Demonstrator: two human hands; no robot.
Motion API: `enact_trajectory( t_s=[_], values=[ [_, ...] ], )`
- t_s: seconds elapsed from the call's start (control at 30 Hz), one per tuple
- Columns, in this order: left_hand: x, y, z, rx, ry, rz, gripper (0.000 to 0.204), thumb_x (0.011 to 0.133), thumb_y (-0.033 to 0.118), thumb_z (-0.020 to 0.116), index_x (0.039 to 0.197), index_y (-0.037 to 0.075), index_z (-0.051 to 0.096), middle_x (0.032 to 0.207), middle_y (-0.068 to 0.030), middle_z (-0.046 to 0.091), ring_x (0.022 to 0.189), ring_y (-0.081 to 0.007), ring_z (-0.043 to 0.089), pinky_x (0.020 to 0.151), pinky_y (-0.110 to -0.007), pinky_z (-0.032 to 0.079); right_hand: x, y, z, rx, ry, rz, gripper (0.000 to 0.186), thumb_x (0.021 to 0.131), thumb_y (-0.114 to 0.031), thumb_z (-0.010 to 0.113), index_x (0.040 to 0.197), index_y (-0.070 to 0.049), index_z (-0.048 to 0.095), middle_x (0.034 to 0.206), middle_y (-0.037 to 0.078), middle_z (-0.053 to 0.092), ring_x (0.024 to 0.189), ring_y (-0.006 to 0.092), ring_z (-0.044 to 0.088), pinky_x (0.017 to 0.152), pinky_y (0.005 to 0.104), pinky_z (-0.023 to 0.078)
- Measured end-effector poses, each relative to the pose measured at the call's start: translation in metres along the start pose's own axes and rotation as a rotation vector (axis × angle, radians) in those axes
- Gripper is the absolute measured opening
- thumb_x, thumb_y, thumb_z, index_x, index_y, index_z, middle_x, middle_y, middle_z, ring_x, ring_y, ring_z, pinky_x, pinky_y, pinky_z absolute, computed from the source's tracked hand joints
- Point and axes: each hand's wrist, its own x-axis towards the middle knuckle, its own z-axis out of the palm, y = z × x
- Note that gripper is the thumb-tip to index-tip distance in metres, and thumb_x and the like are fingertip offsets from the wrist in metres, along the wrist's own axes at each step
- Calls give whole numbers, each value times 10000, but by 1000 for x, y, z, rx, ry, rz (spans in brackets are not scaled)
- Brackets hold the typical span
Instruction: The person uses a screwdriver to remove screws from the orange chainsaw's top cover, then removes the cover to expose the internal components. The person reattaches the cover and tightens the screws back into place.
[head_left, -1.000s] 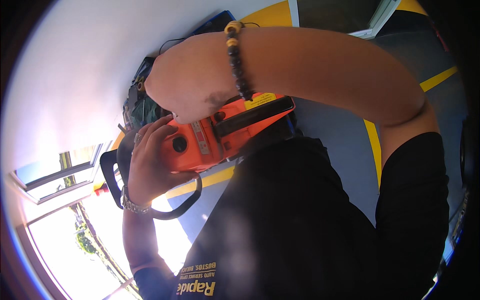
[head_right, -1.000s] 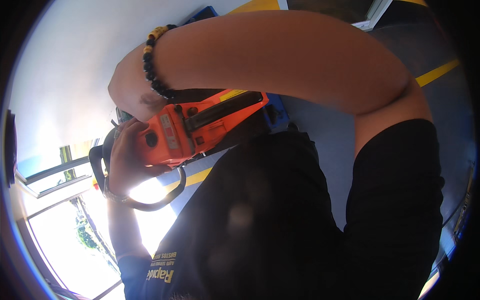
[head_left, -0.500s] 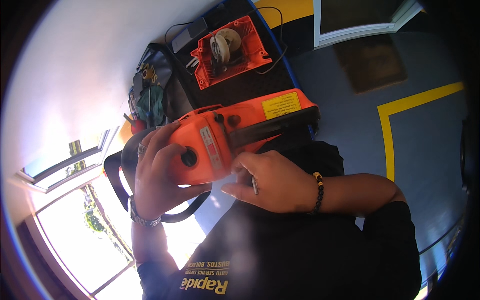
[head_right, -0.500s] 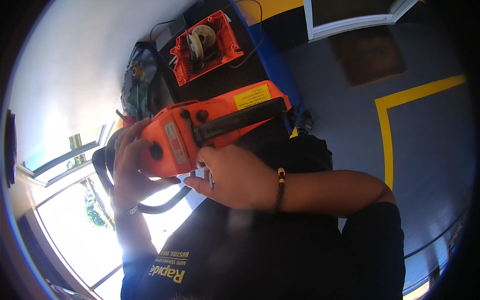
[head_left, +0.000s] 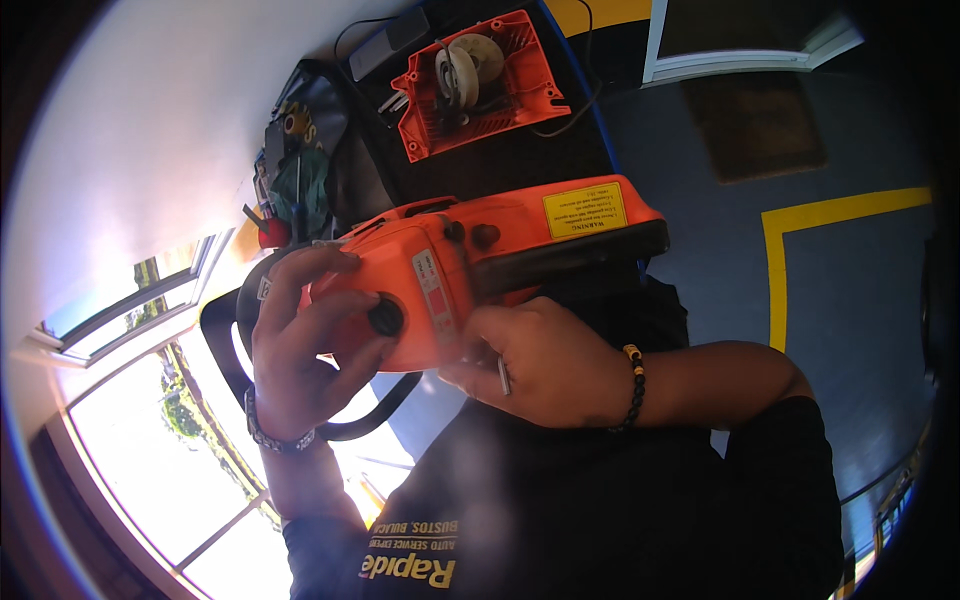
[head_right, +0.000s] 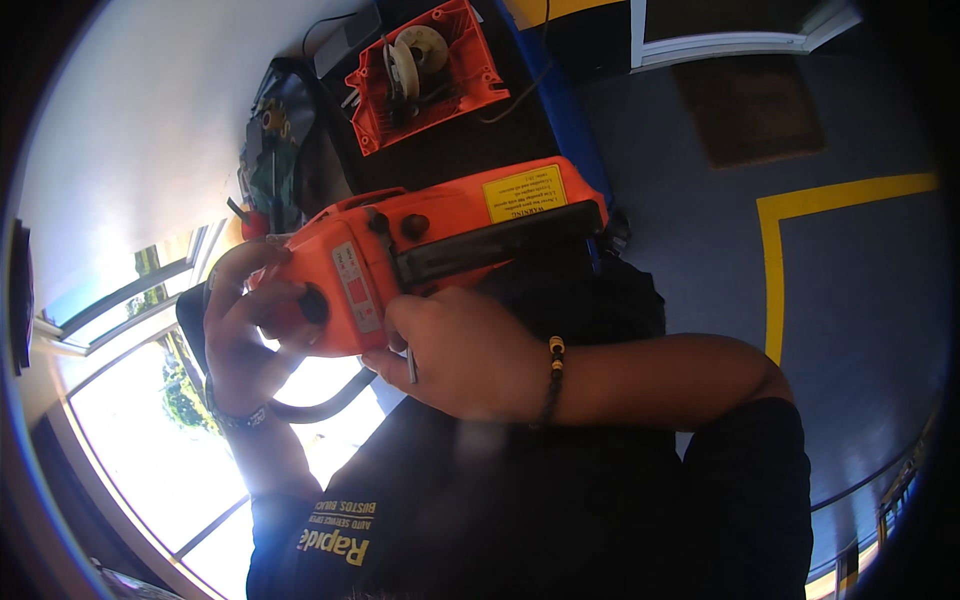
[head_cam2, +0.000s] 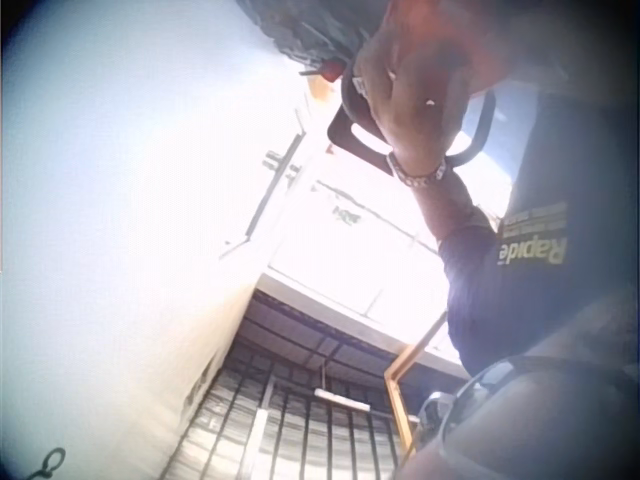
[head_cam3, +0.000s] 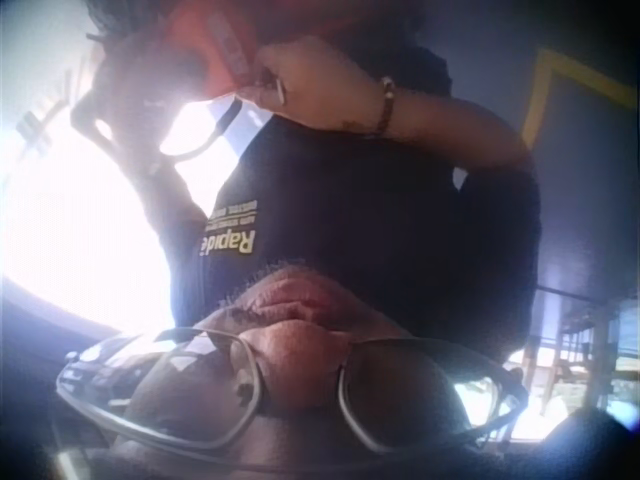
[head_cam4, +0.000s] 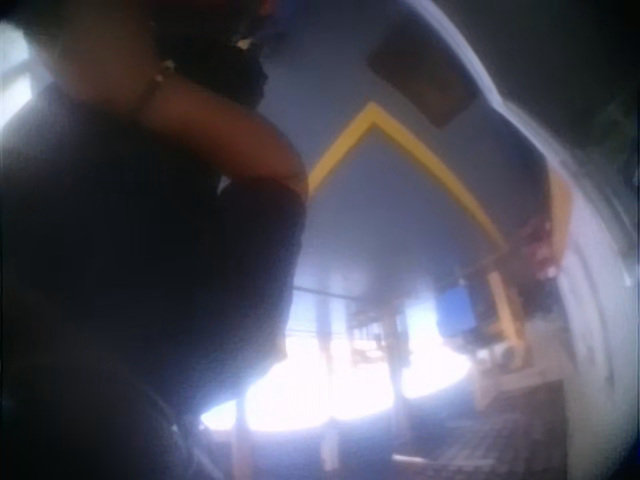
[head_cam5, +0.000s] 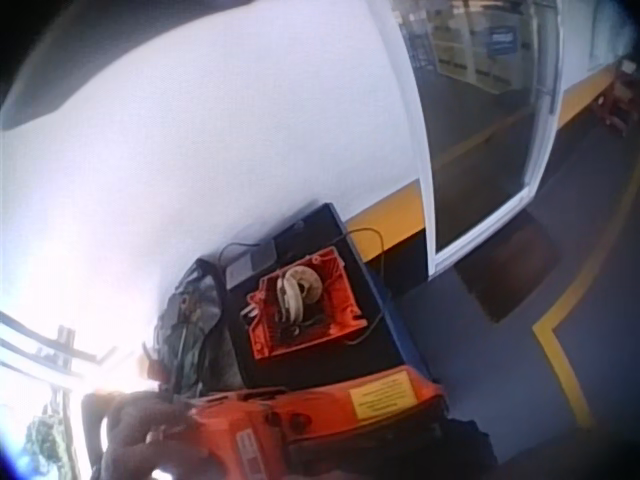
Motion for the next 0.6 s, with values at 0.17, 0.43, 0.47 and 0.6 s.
enact_trajectory(
  t_s=[0.17, 0.43, 0.47, 0.6],
  values=[
    [-1, 8, 2, 101, 32, 0, 397, 590, 91, 868, 964, 59, 739, 977, -104, 659, 964, -296, 661, 823, -407, 546, 1, 1, -1, 8, -17, 8, 303, 934, -285, 724, 892, -1, 626, 735, 165, 684, 679, 352, 693, 642, 440, 546],
    [-2, 11, -1, 111, 62, 23, 284, 633, -10, 813, 894, 42, 715, 834, -79, 650, 842, -280, 656, 770, -397, 544, 1, 0, 0, 28, -22, 20, 305, 934, -285, 723, 891, 0, 624, 741, 166, 688, 683, 353, 694, 646, 440, 548],
    [0, 12, -1, 88, 62, 36, 274, 639, -22, 805, 889, 43, 712, 834, -80, 651, 836, -280, 655, 768, -395, 544, 1, 1, 0, 27, -16, 11, 305, 934, -285, 723, 890, 0, 623, 743, 168, 688, 686, 355, 694, 649, 442, 548],
    [1, 15, -3, 42, 14, -73, 268, 644, -20, 812, 884, 43, 711, 841, -77, 650, 852, -289, 659, 765, -400, 546, 0, 5, 1, 19, 0, -18, 304, 936, -285, 720, 887, -2, 621, 747, 174, 688, 697, 362, 694, 659, 447, 549]
  ],
)
